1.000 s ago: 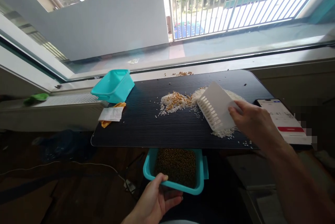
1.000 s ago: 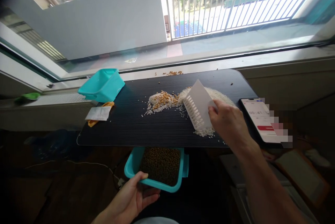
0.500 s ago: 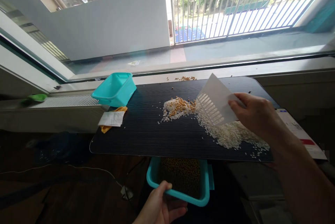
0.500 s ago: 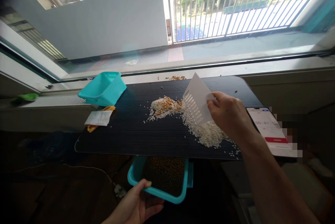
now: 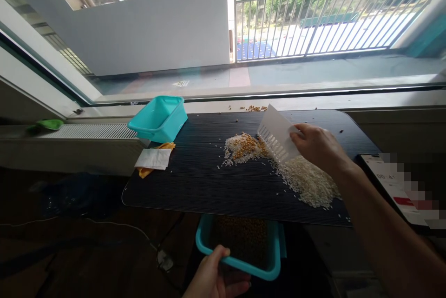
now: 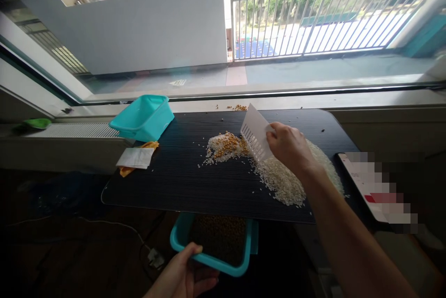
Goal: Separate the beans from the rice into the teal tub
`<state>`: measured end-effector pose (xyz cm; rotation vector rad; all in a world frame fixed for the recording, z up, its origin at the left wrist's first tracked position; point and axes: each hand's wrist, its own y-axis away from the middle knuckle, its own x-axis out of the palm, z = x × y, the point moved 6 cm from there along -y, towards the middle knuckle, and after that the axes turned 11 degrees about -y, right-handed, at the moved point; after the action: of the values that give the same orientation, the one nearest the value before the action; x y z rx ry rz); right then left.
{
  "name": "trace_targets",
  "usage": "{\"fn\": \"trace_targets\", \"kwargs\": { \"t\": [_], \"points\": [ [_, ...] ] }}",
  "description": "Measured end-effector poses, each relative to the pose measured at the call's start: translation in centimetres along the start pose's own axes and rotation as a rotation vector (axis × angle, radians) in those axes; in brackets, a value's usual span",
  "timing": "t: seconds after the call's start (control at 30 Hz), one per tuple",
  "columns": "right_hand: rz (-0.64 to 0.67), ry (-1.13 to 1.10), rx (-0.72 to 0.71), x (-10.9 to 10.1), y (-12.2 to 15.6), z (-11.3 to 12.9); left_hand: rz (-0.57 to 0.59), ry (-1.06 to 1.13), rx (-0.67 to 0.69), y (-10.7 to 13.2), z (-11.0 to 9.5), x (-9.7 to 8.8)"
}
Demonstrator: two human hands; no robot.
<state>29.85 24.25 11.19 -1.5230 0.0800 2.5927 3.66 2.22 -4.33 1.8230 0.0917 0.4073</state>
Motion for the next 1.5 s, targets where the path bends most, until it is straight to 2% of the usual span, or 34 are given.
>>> {"fn": "trace_targets", "kwargs": {
  "t": [0.33, 0.57, 0.9, 1.2, 1.5],
  "points": [
    [-0.046, 0.001, -0.118, -0.1, 1.9, 1.2, 0.039, 0.024, 0.031, -0.1, 0.3, -0.4],
    [-0.064, -0.003, -0.171, -0.1, 3.4, 1.9, 0.002, 0.014, 0.047, 0.3, 0.1, -0.3],
    [-0.03, 0.014, -0.21, 0.7, 5.6, 2.9, 0.01, 0.004, 0.066, 0.9, 0.2, 0.0],
    [0.007, 0.045, -0.272, 1.3, 6.6, 4.1, 0.02, -0.016, 0.066, 1.3, 0.2, 0.2],
    [-0.055, 0.081, -0.352, 0.8, 7.3, 4.6, 0.017, 0.005, 0.064, 1.1, 0.8, -0.1]
  ]
}}
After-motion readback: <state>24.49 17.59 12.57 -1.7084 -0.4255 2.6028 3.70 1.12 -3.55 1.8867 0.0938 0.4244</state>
